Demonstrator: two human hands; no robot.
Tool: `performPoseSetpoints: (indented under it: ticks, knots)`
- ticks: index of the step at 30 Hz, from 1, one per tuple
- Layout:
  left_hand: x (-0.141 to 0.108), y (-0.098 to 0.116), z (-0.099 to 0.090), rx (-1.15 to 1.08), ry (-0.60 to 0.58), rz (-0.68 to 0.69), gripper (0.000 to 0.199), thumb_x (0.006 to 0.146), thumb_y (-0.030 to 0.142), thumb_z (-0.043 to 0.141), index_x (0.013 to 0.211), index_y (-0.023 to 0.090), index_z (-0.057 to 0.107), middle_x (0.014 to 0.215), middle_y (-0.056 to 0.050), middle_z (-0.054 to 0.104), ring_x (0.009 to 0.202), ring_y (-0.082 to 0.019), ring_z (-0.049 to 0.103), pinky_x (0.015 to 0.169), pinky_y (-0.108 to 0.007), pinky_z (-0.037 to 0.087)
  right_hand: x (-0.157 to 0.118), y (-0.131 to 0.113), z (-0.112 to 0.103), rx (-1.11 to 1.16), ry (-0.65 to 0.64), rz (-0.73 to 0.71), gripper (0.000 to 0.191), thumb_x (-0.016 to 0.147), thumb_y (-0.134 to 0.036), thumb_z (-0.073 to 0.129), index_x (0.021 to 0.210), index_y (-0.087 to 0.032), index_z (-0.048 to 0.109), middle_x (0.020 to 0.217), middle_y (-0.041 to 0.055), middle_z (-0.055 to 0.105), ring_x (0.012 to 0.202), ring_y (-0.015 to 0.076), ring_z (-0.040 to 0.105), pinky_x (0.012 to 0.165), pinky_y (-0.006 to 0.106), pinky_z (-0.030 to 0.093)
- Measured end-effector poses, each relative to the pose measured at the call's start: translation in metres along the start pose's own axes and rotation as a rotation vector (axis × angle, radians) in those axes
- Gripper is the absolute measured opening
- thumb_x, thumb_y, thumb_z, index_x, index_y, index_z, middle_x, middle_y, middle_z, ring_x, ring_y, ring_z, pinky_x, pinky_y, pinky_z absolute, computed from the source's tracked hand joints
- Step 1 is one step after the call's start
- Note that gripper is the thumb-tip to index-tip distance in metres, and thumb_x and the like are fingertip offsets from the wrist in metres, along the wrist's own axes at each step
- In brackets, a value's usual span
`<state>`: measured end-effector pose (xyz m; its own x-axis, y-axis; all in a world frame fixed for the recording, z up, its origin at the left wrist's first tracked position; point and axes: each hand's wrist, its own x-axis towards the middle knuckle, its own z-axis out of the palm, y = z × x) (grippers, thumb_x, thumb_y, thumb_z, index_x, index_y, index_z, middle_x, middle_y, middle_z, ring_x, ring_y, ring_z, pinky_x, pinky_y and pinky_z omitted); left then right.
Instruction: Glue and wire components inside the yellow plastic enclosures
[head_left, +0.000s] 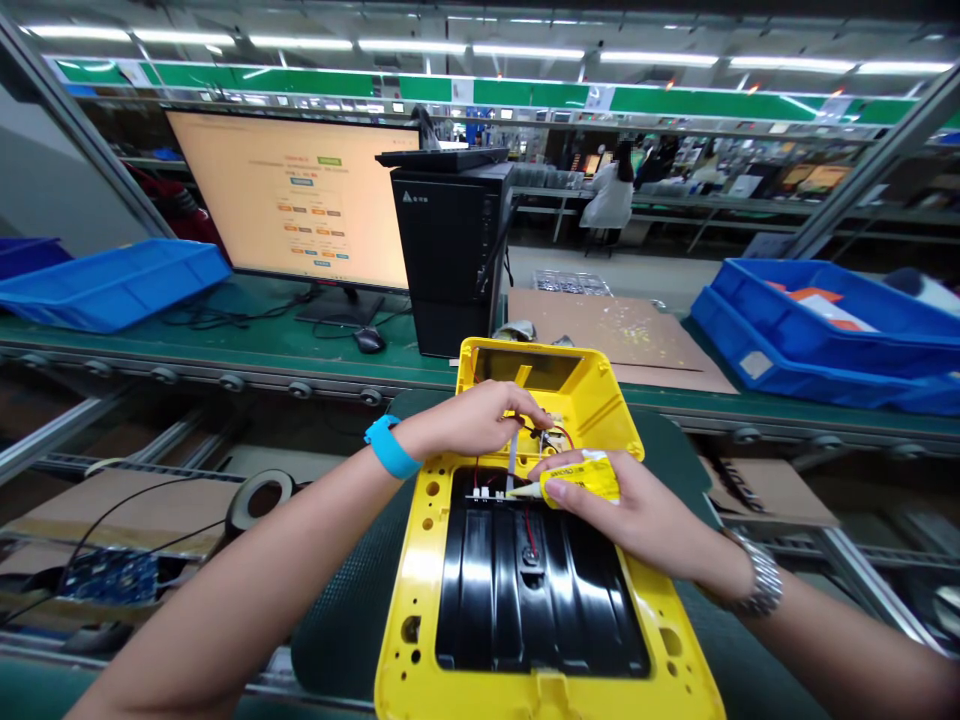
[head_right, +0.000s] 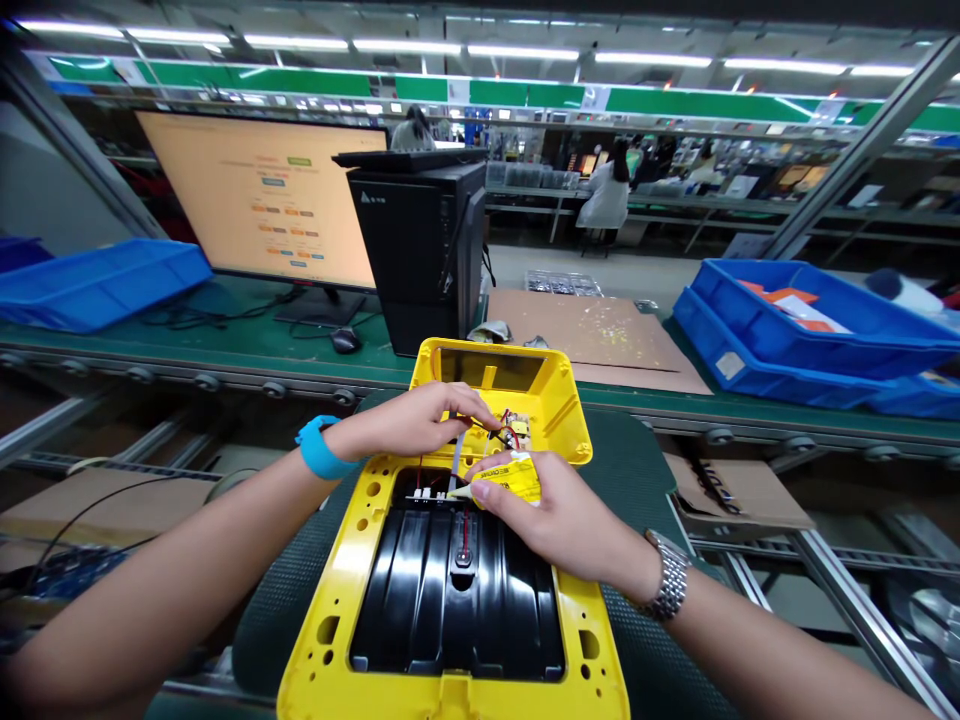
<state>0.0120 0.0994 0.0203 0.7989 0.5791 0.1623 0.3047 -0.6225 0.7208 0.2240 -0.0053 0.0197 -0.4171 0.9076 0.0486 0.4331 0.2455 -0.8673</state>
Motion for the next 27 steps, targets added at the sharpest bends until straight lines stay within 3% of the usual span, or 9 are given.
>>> performPoseSetpoints:
  ticks: [6,16,27]
  knots:
    - [0.0013,-0.0016,0.0001,0.015,-0.017,0.011,0.054,0.079,-0.004,0.047,0.118,0.019,0.076,0.125,-0.005,0.074,0.119,-0.019,0.066,0.109,-0.033,0.051,-0.0009,0.0027,-0.0004,0.014,-0.015,0.021,0.032,0.096,-0.053,0.062,0.106,-0.024,0.072,0.112,0.0065,0.074,0.109,0.028,0.068,0.096,0.043,0.057]
    - [0.0026,-0.0022,0.0019,0.007,-0.016,0.006,0.055,0.078,-0.006,0.046,0.117,0.018,0.077,0.124,-0.005,0.074,0.119,-0.019,0.066,0.109,-0.033,0.051,-0.0012,0.0037,0.0012,0.01,-0.015,0.013,0.033,0.097,-0.052,0.062,0.111,-0.024,0.072,0.115,0.0066,0.074,0.111,0.0273,0.067,0.103,0.046,0.053]
    - [0.0029,-0.0017,0.0016,0.015,-0.024,-0.001,0.058,0.076,-0.006,0.046,0.117,0.02,0.077,0.125,-0.005,0.074,0.12,-0.02,0.066,0.109,-0.035,0.052,-0.0052,0.0024,-0.0018,0.012,-0.012,-0.003,0.03,0.098,-0.052,0.061,0.105,-0.026,0.073,0.111,0.0058,0.074,0.11,0.0274,0.068,0.099,0.042,0.055]
